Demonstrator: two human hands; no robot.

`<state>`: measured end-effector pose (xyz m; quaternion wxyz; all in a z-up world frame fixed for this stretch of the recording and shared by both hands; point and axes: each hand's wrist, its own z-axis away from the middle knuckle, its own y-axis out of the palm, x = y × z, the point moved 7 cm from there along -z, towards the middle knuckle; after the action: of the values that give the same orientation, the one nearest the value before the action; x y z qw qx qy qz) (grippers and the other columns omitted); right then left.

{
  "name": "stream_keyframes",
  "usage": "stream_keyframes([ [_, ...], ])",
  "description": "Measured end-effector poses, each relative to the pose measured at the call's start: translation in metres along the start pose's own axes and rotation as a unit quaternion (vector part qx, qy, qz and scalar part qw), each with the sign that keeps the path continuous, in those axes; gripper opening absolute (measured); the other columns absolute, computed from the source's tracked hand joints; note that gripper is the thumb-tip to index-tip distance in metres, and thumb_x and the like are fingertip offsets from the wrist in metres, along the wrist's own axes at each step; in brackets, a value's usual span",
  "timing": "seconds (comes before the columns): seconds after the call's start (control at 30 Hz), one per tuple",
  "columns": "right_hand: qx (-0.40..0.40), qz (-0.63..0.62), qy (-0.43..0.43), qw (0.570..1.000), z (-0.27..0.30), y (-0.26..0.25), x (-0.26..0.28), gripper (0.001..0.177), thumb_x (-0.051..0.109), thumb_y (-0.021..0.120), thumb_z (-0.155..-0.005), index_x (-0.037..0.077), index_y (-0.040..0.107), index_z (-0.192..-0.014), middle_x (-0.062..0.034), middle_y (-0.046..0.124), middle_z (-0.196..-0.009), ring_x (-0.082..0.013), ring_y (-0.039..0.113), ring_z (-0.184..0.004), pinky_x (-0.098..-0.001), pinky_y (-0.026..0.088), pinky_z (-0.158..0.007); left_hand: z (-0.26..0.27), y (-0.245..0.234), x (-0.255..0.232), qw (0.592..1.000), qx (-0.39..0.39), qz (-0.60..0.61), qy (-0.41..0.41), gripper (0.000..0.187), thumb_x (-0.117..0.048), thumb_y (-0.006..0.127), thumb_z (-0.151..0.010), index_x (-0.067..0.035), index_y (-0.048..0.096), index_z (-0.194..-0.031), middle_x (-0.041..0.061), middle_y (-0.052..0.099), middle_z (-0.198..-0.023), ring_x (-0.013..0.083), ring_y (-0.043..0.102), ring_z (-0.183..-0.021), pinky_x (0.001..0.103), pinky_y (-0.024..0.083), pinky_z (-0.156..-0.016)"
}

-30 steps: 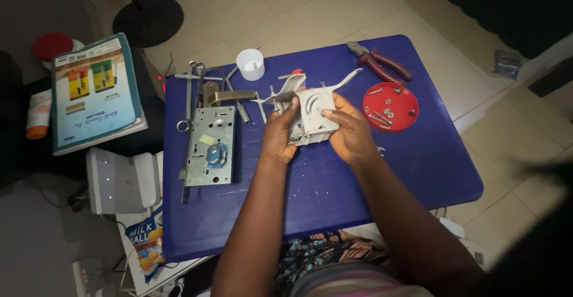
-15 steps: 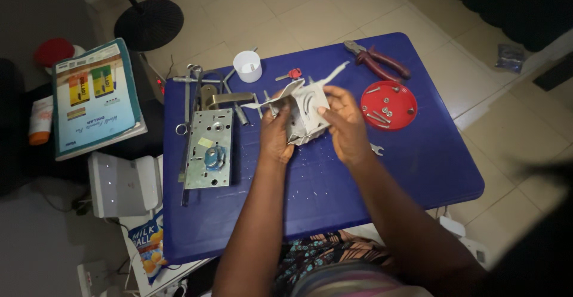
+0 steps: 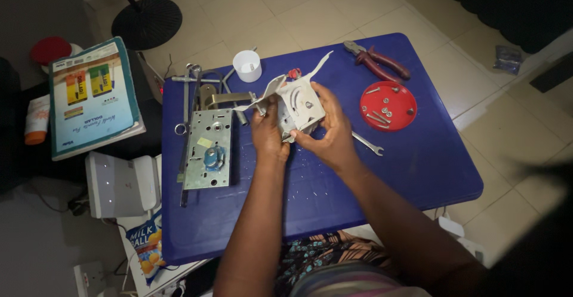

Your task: The person disassembles a white mechanical bracket assembly by removing screws and nuts using a wrench and a screwdriver, separating the individual metal and plastic components on a blue table.

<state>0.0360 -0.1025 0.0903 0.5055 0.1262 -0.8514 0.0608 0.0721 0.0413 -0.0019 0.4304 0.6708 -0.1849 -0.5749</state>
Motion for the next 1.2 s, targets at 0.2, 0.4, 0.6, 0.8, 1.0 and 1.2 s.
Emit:
stream_keyframes([
  [0.2, -0.005, -0.01, -0.015, 1.0, 0.006, -0.001, -0.009, 0.071, -0.001, 0.084, -0.084, 0.002, 0.037, -0.137, -0.0183, 0.048, -0.145, -0.0204, 0.06, -0.128, -0.0373, 0.055, -0.109, -0.002, -0.004, -0.003, 1.0, -0.002, -0.005, 0.018, 0.032, -0.019, 0.07, -0.097, -0.003, 0.062, -0.124, 0.009, 0.068, -0.116, 0.022, 0.068, -0.107, 0.036, 0.058, -0.091],
  [0.4, -0.04, -0.01, 0.016, 0.999, 0.01, -0.002, -0.014, 0.074, 0.001, 0.083, -0.083, 0.005, 0.037, -0.141, -0.0179, 0.057, -0.138, -0.0217, 0.066, -0.124, -0.0342, 0.057, -0.108, -0.002, 0.0, -0.007, 0.999, 0.0, -0.019, 0.028, 0.035, -0.021, 0.071, -0.097, -0.004, 0.061, -0.125, 0.009, 0.068, -0.118, 0.0219, 0.066, -0.11, 0.035, 0.056, -0.094],
  [0.6, -0.03, 0.034, -0.06, 0.997, 0.008, -0.002, -0.003, 0.058, -0.006, 0.08, -0.084, 0.0, 0.05, -0.133, -0.0174, 0.051, -0.149, -0.0235, 0.06, -0.132, -0.0348, 0.058, -0.105, -0.001, -0.001, -0.004, 0.999, -0.013, -0.025, 0.018, 0.034, -0.022, 0.069, -0.098, -0.005, 0.06, -0.126, 0.009, 0.066, -0.118, 0.022, 0.065, -0.11, 0.036, 0.056, -0.093],
  [0.8, -0.026, 0.003, -0.002, 1.0, 0.006, -0.007, -0.018, 0.052, -0.009, 0.076, -0.086, -0.003, 0.054, -0.132, -0.0179, 0.053, -0.152, -0.0216, 0.061, -0.129, -0.0336, 0.056, -0.105, 0.003, 0.011, -0.013, 0.998, 0.003, -0.061, 0.032, 0.03, -0.02, 0.065, -0.098, -0.003, 0.06, -0.121, 0.011, 0.065, -0.12, 0.0247, 0.066, -0.11, 0.043, 0.061, -0.091],
  [1.0, -0.007, -0.007, -0.012, 1.0, 0.001, -0.013, -0.021, 0.045, -0.012, 0.077, -0.085, -0.004, 0.057, -0.125, -0.0182, 0.055, -0.15, -0.0211, 0.061, -0.129, -0.0341, 0.056, -0.103, 0.007, 0.016, -0.019, 0.99, 0.026, -0.098, 0.096, 0.025, -0.016, 0.063, -0.104, -0.002, 0.062, -0.125, 0.013, 0.066, -0.129, 0.0223, 0.065, -0.119, 0.038, 0.057, -0.103],
  [1.2, -0.003, -0.012, 0.009, 1.0, 0.0, -0.016, -0.022, 0.044, -0.011, 0.073, -0.086, -0.003, 0.058, -0.126, -0.0176, 0.055, -0.15, -0.0193, 0.061, -0.128, -0.033, 0.056, -0.105, 0.008, 0.016, -0.02, 0.986, 0.02, -0.144, 0.087, 0.025, -0.017, 0.062, -0.101, -0.009, 0.061, -0.125, 0.005, 0.066, -0.125, 0.0173, 0.065, -0.117, 0.035, 0.059, -0.092],
])
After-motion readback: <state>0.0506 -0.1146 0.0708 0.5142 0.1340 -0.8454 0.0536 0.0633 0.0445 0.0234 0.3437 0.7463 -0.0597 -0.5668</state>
